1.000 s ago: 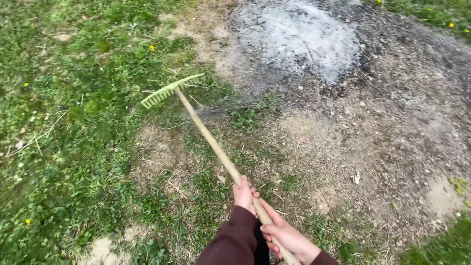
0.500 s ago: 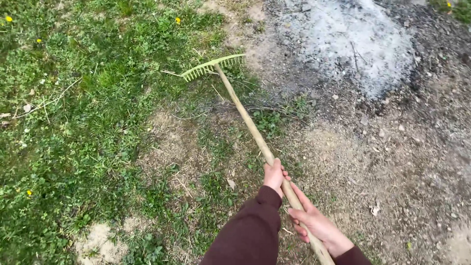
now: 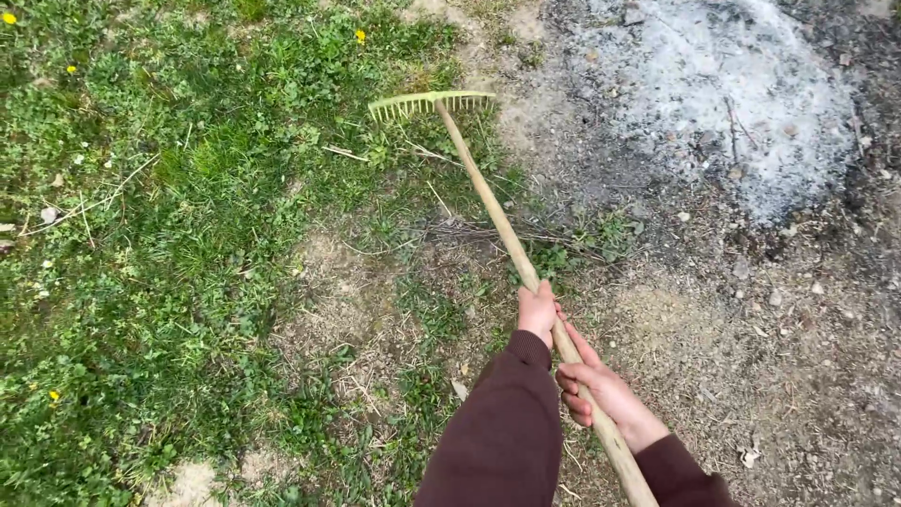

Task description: Raking dry grass and twigs into a pile in a backyard

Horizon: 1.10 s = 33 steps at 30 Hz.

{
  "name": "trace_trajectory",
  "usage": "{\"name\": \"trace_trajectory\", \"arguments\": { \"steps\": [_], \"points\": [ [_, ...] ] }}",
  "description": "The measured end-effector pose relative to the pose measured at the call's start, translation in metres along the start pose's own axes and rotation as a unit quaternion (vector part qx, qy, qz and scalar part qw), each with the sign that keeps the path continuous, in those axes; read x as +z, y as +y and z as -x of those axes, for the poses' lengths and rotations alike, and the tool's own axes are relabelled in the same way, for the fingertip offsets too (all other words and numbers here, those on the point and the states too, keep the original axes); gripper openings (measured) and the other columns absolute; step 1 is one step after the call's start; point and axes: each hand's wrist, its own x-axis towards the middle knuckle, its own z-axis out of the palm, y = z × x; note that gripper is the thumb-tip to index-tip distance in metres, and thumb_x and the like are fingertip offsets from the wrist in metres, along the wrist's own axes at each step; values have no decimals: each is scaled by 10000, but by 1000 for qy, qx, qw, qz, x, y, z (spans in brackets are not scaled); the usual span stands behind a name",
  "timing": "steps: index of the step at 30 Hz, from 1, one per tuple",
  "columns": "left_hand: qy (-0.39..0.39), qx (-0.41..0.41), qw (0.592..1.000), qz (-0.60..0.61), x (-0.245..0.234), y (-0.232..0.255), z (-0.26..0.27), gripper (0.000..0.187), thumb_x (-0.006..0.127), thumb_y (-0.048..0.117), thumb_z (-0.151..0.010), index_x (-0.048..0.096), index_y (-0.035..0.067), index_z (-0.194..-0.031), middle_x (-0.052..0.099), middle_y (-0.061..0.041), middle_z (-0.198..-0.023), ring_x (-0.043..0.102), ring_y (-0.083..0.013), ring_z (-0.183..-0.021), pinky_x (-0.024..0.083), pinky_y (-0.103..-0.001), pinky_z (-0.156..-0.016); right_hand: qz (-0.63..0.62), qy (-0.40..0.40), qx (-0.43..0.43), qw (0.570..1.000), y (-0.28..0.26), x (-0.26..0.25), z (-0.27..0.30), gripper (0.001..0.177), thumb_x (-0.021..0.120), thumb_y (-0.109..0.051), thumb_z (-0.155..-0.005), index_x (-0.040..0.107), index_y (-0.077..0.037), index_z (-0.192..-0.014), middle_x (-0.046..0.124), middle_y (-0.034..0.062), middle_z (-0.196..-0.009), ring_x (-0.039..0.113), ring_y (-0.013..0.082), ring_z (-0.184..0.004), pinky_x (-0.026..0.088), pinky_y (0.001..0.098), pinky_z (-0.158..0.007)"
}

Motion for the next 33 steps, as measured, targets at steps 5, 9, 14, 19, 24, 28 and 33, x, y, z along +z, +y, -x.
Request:
{"name": "trace_trajectory", "arguments": {
  "steps": [5,9,14,19,24,28,33],
  "points": [
    [37,-15,999,-15,-26,5,33,256,448,278,-1096,409,90,-1265,452,-22,-847,420,-107,-583,435,-262,-473,-40,31,22,998,24,20,8,826,553,-90,-935,296,-417,-1650,452,51,-567,405,95,-301,353,257,-207],
    [51,-40,998,-10,-56,15,90,260,457,282,-1099,417,97,-1276,460,-19,-856,429,-113,-613,443,-270,-506,-44,5,50,998,56,25,33,821,559,-105,-954,281,-443,-1649,484,49,-562,431,102,-308,388,246,-229],
    [75,-39,996,-6,-89,-35,126,270,447,246,-1095,431,85,-1311,470,-8,-802,418,-111,-569,432,-281,-497,-61,23,78,995,108,20,71,830,545,-66,-955,307,-476,-1636,444,96,-584,382,136,-307,339,272,-233],
    [95,-12,995,-37,-141,-124,143,270,405,296,-1105,391,88,-1277,457,-33,-774,441,-139,-539,421,-304,-455,-71,11,99,992,177,13,126,822,504,-40,-963,326,-483,-1632,400,77,-602,340,122,-327,263,270,-237],
    [112,-8,994,-4,-163,-175,227,245,453,289,-1088,419,84,-1217,446,-55,-768,414,-144,-515,419,-303,-430,-36,1,96,995,245,-16,187,885,492,26,-948,305,-507,-1629,415,118,-605,376,167,-328,281,286,-255],
    [124,-44,990,45,-179,-217,277,269,471,323,-1085,439,76,-1188,461,-77,-772,405,-135,-520,406,-274,-413,-3,-31,99,995,314,-77,202,1019,491,142,-866,267,-484,-1638,501,157,-746,487,220,-557,375,305,-485],
    [120,-30,988,92,-187,-203,350,185,498,237,-1065,465,73,-1145,437,-60,-818,380,-121,-540,377,-266,-399,65,-54,53,995,318,-42,268,1029,526,114,-843,251,-461,-1651,506,141,-655,451,172,-447,344,263,-394]
  ]
}}
